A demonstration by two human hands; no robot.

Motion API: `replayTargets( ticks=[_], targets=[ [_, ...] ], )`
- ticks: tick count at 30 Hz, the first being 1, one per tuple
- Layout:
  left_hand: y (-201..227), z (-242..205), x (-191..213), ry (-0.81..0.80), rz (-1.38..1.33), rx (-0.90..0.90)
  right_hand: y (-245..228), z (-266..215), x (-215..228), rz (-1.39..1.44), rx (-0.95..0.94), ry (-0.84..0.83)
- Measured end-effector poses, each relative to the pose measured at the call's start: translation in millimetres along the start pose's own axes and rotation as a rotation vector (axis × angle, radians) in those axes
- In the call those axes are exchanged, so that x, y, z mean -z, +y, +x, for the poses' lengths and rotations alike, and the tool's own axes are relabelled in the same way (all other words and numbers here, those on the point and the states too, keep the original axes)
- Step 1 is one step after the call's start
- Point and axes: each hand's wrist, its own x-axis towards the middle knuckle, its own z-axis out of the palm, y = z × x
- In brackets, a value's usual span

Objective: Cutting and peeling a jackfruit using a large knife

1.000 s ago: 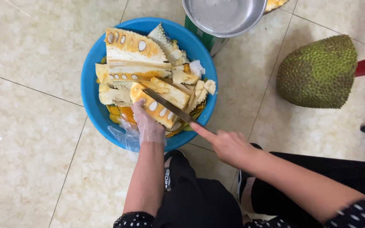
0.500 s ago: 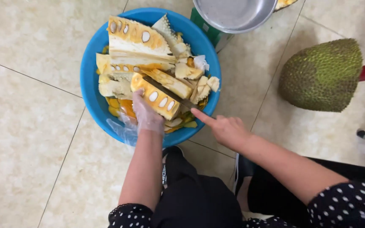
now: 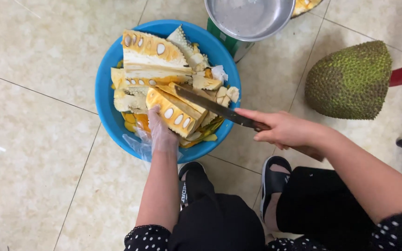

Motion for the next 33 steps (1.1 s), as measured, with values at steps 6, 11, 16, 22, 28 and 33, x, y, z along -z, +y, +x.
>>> replayTargets(
  ticks=[6,11,16,22,28,33],
  targets=[
    [-18.3,68.6,29.9,-0.167,0.144,-0.148,91.5,4.5,-53.6,0.536,0.178,0.149],
    [-5.1,32.1,24.7,-0.167,0.106,-0.106,59.0,-27.2,-71.7,-0.029,0.034,0.211],
    [-32.4,90.2,36.1,-0.184,0.043,-0.106,67.5,-9.5,-101.9,-0.148,0.192,0.267],
    [-31.5,87.6,29.7,-0.129,0.036,-0.119,52.8,-5.5,-108.0,-0.185,0.228,0.245],
    [-34.5,91.2,32.3,-0.14,0.022,-0.119,39.8,-6.5,-99.3,-0.249,0.159,0.159],
    [-34.5,87.6,30.8,-0.1,0.085,-0.08,11.3,5.1,-99.8,-0.32,0.103,0.104]
  ],
)
